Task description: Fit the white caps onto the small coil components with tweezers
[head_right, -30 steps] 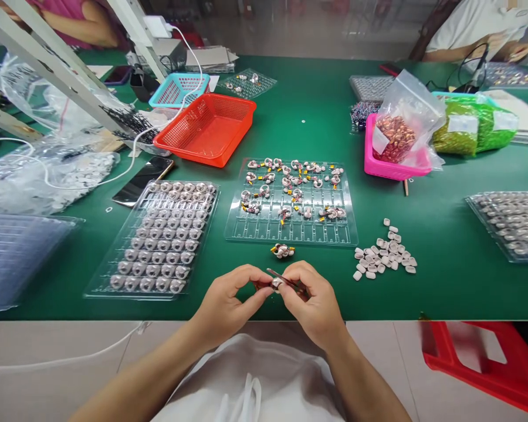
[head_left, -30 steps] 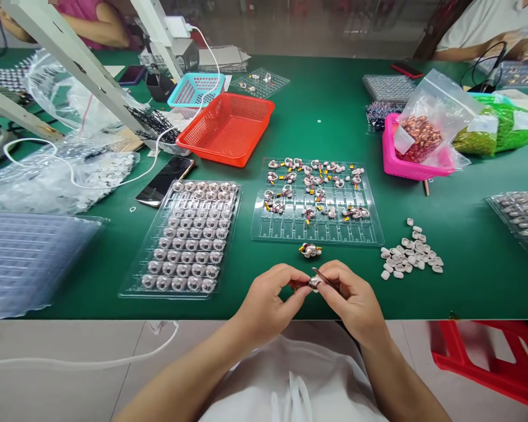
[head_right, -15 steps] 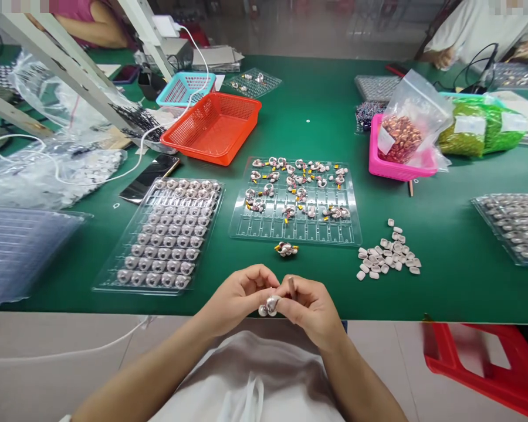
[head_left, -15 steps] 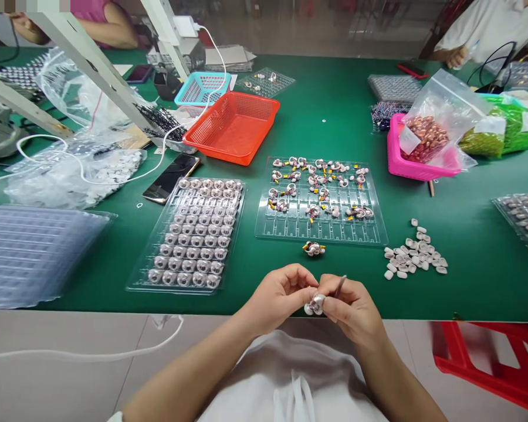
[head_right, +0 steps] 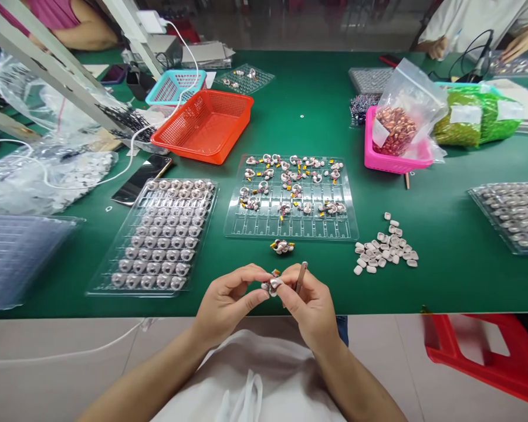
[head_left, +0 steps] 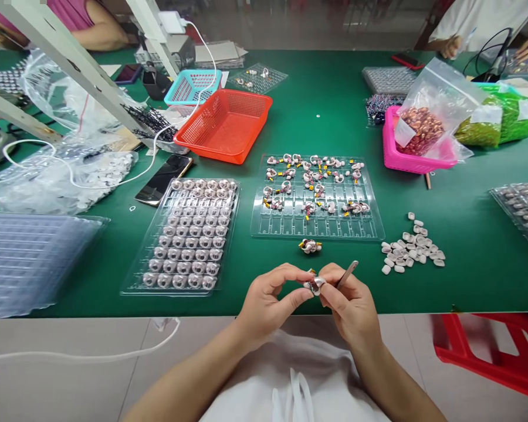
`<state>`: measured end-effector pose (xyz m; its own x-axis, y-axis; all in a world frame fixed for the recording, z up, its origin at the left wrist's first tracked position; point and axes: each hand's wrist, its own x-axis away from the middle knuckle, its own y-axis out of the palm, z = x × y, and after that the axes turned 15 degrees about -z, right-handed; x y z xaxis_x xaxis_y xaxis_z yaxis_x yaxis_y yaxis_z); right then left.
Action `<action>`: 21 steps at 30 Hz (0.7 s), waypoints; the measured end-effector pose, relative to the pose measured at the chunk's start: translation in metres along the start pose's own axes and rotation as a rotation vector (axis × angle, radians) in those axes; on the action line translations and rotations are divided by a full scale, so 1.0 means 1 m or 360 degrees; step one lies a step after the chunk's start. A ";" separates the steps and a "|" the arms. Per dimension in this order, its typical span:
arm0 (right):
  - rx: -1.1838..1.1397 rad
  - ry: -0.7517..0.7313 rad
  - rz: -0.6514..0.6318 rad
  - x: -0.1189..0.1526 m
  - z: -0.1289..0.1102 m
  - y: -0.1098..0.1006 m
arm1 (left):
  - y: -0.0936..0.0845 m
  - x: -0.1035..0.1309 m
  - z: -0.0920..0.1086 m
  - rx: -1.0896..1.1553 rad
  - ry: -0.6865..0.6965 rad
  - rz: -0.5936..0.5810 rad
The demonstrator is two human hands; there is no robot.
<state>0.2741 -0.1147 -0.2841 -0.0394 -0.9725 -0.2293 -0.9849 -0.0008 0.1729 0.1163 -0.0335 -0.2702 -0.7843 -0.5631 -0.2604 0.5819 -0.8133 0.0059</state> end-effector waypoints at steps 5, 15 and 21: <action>0.0322 0.0033 0.0034 -0.001 -0.014 0.004 | 0.001 0.000 0.005 0.0207 -0.0167 0.0082; 0.0384 0.0291 0.0148 0.000 -0.021 0.003 | 0.003 -0.004 0.014 0.0207 -0.0286 0.0127; 0.0266 0.0355 0.0032 -0.002 -0.019 -0.004 | 0.002 -0.004 0.019 0.0126 -0.0319 0.0095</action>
<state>0.2810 -0.1174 -0.2662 -0.0397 -0.9992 -0.0079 -0.9992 0.0396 0.0105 0.1166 -0.0353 -0.2508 -0.7806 -0.6221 -0.0602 0.6161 -0.7821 0.0931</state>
